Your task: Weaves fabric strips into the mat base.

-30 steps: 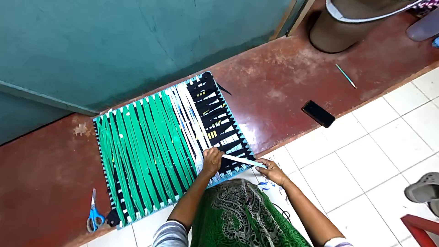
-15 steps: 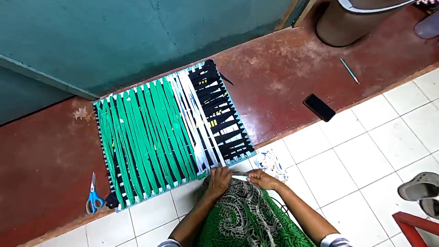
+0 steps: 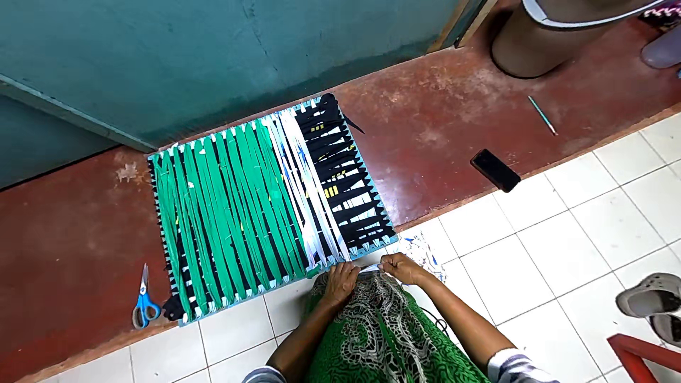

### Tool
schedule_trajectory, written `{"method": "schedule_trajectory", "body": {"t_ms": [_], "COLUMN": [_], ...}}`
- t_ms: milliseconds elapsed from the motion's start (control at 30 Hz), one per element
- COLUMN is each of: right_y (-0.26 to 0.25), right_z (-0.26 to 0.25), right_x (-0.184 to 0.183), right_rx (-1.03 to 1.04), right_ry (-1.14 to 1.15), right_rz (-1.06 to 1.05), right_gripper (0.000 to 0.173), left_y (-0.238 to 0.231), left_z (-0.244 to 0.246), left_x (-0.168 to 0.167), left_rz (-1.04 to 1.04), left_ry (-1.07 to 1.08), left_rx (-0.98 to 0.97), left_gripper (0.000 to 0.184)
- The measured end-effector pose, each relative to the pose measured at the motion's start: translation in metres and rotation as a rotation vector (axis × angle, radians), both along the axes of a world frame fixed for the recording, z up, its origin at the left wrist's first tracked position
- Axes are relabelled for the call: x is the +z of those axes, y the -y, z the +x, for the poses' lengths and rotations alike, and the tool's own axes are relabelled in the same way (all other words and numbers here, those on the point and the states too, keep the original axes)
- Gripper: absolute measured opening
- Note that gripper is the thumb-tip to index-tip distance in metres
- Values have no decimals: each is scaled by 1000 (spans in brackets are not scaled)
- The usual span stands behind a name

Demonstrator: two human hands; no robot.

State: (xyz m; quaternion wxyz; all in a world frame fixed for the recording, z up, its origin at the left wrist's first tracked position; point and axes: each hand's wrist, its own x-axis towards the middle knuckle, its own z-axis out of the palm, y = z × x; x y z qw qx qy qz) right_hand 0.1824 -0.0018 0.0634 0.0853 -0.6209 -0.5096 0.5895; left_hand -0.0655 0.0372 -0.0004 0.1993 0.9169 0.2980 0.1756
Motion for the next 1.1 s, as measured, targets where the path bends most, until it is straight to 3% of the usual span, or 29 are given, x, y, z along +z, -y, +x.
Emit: {"method": "schedule_trajectory", "body": {"t_ms": [233,400,567,933,1100], "right_y": [-63,-112,-132,-121,-134], "right_z": [-14,-38,-53,-38,-36], "right_x": [29,32,43,80,70], "right_rx": [-5,77,213,415,296], "right_ry": [80,151,132,-47,-35], "right_rz": [195,158,95,-87,-44], "right_gripper": [37,36,36,32,31], "left_y": [7,8,-8,-16,-12], "left_z": [8,10,11,7,5], "left_x": [9,21,48,50,44], "left_rz": [-132,-283,-705,-811,-776], "left_ry": [-25,-193,-526,-530,-499], "left_rx": [112,164,123,138,158], "left_gripper": [31,39,57,53,53]}}
